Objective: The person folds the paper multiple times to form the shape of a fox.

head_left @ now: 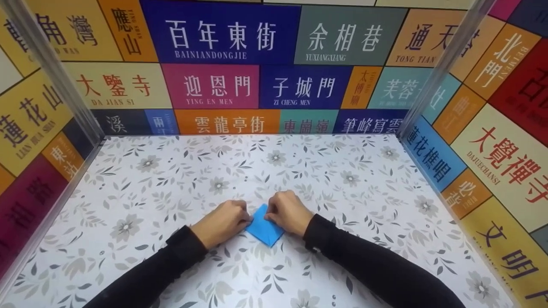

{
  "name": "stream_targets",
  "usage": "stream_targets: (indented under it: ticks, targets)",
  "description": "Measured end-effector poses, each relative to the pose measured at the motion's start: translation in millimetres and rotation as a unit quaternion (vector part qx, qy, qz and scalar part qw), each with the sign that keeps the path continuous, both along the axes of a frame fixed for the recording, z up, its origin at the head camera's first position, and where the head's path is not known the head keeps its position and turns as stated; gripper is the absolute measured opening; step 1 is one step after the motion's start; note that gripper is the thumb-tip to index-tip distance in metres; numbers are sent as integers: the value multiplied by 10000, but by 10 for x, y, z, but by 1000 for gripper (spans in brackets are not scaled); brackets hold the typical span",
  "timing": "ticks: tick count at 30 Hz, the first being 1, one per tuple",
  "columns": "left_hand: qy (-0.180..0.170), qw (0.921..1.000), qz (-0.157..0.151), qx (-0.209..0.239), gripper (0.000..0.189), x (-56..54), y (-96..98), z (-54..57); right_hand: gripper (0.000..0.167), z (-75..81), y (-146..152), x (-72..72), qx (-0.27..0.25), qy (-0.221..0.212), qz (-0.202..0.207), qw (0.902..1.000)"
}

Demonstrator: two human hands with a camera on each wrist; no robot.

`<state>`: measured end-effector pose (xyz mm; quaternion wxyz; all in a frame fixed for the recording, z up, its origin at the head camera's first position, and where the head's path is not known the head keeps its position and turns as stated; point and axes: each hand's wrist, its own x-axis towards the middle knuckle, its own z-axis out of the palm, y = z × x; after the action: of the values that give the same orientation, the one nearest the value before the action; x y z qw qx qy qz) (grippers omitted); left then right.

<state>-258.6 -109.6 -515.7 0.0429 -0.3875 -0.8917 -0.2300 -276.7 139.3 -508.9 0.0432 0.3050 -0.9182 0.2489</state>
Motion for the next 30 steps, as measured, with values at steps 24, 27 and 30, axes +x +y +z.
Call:
stream_targets:
  ticks: [24,27,30]
  targets:
    - [191,9993,-280,-141,13,200,-222,11,19,-4,6,-3,-41,22,1,10000]
    - [331,9989,-313,-148,13,216,-240,7,19,-5,6,-2,-70,21,-6,10000]
    - [331,9988,-320,-150,13,227,-246,3,18,-4,5,2,-81,1,10,10000]
